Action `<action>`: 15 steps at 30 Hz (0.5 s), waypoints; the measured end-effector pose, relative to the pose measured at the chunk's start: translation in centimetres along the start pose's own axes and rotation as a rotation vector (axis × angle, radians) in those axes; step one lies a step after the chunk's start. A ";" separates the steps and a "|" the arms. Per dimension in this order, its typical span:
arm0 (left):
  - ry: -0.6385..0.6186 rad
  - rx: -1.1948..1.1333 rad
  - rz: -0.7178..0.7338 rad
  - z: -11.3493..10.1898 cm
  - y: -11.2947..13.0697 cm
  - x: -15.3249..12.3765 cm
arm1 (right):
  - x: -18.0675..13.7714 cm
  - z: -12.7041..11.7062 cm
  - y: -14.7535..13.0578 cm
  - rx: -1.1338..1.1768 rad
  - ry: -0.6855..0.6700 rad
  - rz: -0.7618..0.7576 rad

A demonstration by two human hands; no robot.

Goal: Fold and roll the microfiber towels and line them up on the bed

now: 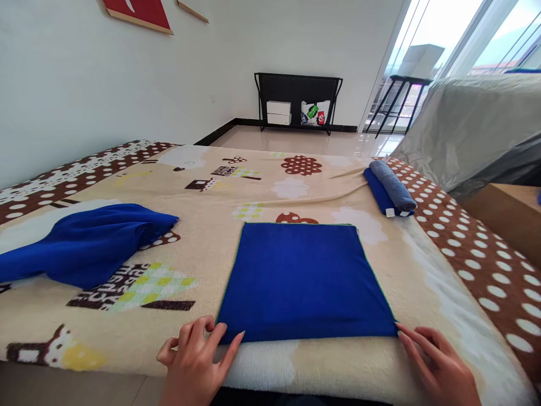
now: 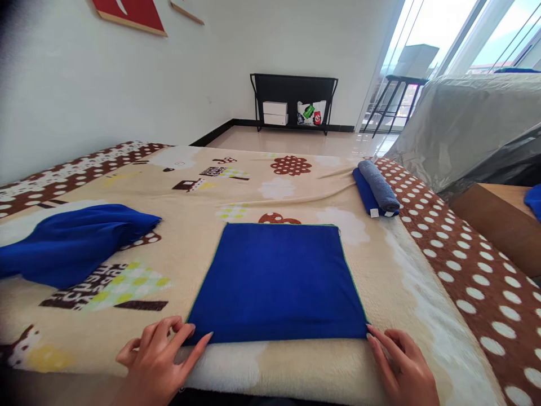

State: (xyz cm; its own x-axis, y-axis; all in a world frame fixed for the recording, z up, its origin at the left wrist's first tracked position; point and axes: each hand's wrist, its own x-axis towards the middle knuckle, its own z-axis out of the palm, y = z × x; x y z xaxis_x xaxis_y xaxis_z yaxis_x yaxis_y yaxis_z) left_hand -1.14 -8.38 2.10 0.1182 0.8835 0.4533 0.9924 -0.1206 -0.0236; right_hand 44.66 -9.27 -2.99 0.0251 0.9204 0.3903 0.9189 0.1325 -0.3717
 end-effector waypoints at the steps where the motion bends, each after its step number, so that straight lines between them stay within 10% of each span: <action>1: -0.006 0.014 0.004 0.1 0.0 0.1 | -0.1 -0.1 0.1 -0.017 -0.009 -0.023; 15: -0.021 0.029 0.011 0.9 0.1 0.4 | -1.3 -0.3 -0.4 -0.076 -0.058 -0.104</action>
State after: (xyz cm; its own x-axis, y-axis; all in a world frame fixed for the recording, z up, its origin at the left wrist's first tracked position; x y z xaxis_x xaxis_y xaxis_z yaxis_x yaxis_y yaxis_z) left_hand -0.97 -7.65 1.43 0.1292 0.8915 0.4343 0.9916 -0.1172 -0.0545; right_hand 44.41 -10.63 -3.09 -0.0925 0.9230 0.3736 0.9426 0.2021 -0.2659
